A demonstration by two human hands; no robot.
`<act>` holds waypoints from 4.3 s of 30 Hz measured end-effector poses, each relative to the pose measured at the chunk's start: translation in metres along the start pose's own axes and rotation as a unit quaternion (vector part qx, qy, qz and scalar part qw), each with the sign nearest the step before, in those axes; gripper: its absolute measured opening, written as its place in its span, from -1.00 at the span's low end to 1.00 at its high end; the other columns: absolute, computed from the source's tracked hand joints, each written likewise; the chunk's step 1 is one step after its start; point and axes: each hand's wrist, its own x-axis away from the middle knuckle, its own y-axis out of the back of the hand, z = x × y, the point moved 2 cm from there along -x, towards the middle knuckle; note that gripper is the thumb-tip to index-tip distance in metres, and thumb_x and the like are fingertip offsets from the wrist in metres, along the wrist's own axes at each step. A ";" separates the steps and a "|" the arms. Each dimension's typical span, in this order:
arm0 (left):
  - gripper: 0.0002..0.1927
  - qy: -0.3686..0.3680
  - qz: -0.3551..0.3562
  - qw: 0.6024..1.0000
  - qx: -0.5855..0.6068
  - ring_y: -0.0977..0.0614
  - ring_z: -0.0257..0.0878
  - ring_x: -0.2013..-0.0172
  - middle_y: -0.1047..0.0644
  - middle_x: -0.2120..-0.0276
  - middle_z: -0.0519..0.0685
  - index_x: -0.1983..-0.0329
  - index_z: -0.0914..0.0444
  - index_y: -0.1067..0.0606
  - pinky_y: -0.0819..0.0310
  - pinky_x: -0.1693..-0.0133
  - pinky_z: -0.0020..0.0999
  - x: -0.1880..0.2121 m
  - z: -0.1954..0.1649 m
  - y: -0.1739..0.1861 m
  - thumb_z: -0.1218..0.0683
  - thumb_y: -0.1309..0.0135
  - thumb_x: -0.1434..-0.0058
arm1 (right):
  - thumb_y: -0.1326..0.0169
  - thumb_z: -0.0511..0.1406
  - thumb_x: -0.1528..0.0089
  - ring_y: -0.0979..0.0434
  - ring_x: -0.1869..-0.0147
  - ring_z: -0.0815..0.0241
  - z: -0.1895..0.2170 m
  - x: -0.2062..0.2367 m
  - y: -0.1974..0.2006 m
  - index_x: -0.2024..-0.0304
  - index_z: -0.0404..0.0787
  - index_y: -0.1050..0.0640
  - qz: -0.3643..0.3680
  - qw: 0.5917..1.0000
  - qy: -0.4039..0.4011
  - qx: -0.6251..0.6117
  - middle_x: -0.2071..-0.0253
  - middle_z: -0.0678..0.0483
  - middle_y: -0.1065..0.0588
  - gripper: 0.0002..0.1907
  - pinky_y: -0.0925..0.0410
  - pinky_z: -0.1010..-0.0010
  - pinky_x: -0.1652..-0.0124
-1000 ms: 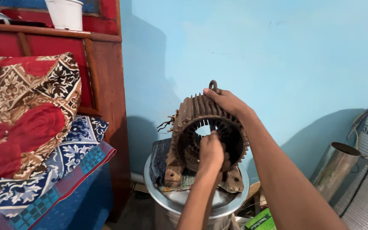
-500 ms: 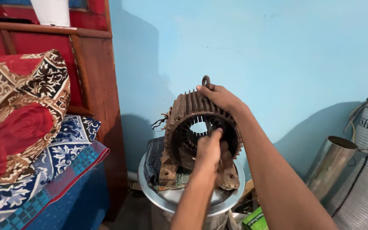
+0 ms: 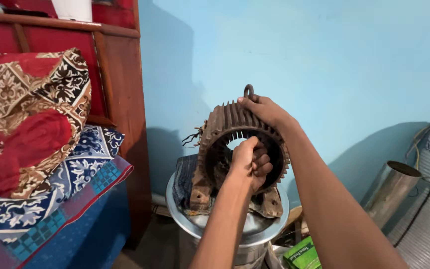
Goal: The person holds a rusty electric motor stator housing steady on a metal container and uses a flat file to file the inner slots of the housing, repositioning the file around the slot ring and rotating the housing to reach different sections.
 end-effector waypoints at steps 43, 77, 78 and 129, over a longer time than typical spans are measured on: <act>-0.38 -0.058 -0.195 0.701 -0.683 -0.54 0.28 -0.13 -0.50 0.00 0.50 0.01 0.51 -0.52 -0.40 -0.17 0.00 0.013 -0.029 -0.008 -0.11 0.04 -0.10 | -0.07 0.16 -0.23 -0.53 0.08 0.22 -0.011 -0.012 0.002 -0.01 -0.22 -0.62 -0.002 1.000 0.009 0.016 0.16 0.06 -0.62 -0.36 -0.40 0.30 -0.01; -0.55 -0.165 -0.199 0.860 -0.441 -0.68 0.13 0.11 -0.64 0.18 0.30 -0.02 0.46 -0.56 -0.49 0.03 -0.02 0.021 0.005 0.002 -0.02 -0.04 -0.30 | -0.09 0.12 -0.21 -0.55 0.10 0.21 -0.002 -0.003 0.001 -0.01 -0.22 -0.62 -0.005 1.000 0.026 -0.005 0.18 0.06 -0.62 -0.40 -0.39 0.30 0.00; -0.53 -0.113 -0.201 0.897 -0.377 -0.63 0.28 0.12 -0.59 0.17 0.39 -0.06 0.54 -0.51 -0.48 0.05 0.10 0.021 0.009 0.001 0.01 -0.02 -0.35 | -0.09 0.12 -0.21 -0.53 0.11 0.21 -0.002 -0.003 0.001 -0.01 -0.22 -0.62 -0.010 1.000 0.029 0.005 0.18 0.06 -0.62 -0.40 -0.38 0.29 0.00; -0.54 -0.187 -0.153 0.888 -0.391 -0.60 -0.23 0.22 -0.67 0.22 0.07 -0.05 0.38 -0.58 -0.47 0.11 -0.29 0.019 0.018 0.036 -0.06 -0.08 -0.28 | -0.10 0.14 -0.20 -0.55 0.10 0.23 0.003 0.006 0.002 0.03 -0.21 -0.64 -0.018 1.000 0.019 0.002 0.21 0.06 -0.62 -0.39 -0.39 0.33 0.00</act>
